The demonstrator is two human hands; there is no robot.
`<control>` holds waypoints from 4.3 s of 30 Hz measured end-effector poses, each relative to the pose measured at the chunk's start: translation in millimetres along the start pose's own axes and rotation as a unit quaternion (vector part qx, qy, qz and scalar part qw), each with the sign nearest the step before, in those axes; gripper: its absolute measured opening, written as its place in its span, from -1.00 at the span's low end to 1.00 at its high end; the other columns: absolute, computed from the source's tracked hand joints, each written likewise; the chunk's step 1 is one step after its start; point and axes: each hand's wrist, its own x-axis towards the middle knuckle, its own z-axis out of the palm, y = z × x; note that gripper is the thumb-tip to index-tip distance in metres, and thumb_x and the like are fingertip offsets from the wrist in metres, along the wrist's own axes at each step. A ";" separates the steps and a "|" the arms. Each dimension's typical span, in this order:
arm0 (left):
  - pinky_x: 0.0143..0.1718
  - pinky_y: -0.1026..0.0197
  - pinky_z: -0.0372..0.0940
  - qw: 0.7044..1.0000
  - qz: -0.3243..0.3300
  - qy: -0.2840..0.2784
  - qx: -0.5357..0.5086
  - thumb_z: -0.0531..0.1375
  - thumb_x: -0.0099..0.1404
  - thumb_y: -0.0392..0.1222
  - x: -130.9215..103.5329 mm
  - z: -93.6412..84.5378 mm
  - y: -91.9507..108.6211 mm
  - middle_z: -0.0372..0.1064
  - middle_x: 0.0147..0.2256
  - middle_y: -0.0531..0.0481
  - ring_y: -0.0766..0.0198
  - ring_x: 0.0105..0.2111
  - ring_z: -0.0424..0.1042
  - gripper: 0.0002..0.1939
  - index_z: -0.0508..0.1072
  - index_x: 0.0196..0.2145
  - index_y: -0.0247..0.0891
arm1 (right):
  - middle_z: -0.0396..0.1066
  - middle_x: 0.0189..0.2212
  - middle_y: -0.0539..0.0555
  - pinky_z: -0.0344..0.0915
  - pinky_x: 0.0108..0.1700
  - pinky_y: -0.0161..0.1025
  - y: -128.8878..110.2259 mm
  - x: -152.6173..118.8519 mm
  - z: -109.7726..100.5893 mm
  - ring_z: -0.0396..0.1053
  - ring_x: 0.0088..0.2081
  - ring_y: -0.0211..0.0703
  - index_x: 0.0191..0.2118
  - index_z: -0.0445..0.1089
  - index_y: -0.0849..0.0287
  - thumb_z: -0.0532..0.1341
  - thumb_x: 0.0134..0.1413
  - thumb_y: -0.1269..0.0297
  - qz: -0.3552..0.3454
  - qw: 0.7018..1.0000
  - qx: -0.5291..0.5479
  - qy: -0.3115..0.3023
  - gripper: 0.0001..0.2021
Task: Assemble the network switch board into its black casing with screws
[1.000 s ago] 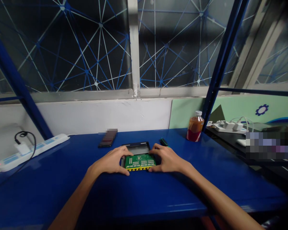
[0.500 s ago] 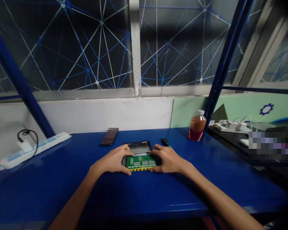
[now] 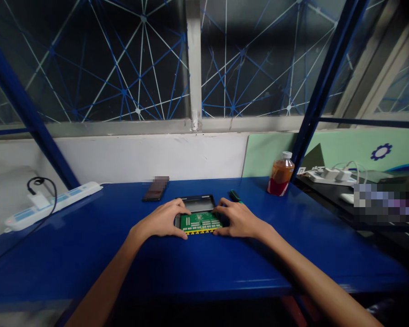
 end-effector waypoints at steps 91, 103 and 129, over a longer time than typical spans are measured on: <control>-0.22 0.17 0.28 0.969 0.097 0.201 -0.104 0.21 0.25 -0.01 36.0 19.4 47.0 0.48 -0.28 -0.04 0.22 -0.29 0.42 -0.75 0.57 -0.27 -0.20 | 0.32 -0.60 -0.05 0.37 -0.58 -0.27 40.3 35.8 -23.7 0.33 -0.66 -0.26 -0.26 0.35 0.20 0.23 0.00 -0.12 0.145 0.830 0.413 0.344 -0.57; -0.38 0.21 0.24 0.958 0.052 0.248 -0.135 0.31 0.13 0.01 43.0 33.4 49.0 0.49 -0.46 -0.02 0.25 -0.44 0.40 -0.75 0.57 -0.46 -0.25 | 0.33 -0.53 -0.03 0.50 -0.46 -0.19 12.9 37.8 -28.3 0.43 -0.50 -0.20 -0.17 0.34 0.19 0.28 0.01 -0.01 0.091 0.760 0.536 0.357 -0.62; -0.25 0.15 0.32 0.948 0.032 0.283 -0.139 0.19 0.24 -0.09 43.6 28.8 40.0 0.55 -0.37 -0.05 0.19 -0.37 0.46 -0.78 0.61 -0.40 -0.22 | 0.38 -0.46 0.00 0.51 -0.37 -0.15 1.5 45.3 -33.6 0.45 -0.46 -0.19 -0.18 0.31 0.15 0.29 -0.02 0.01 0.076 0.770 0.500 0.388 -0.63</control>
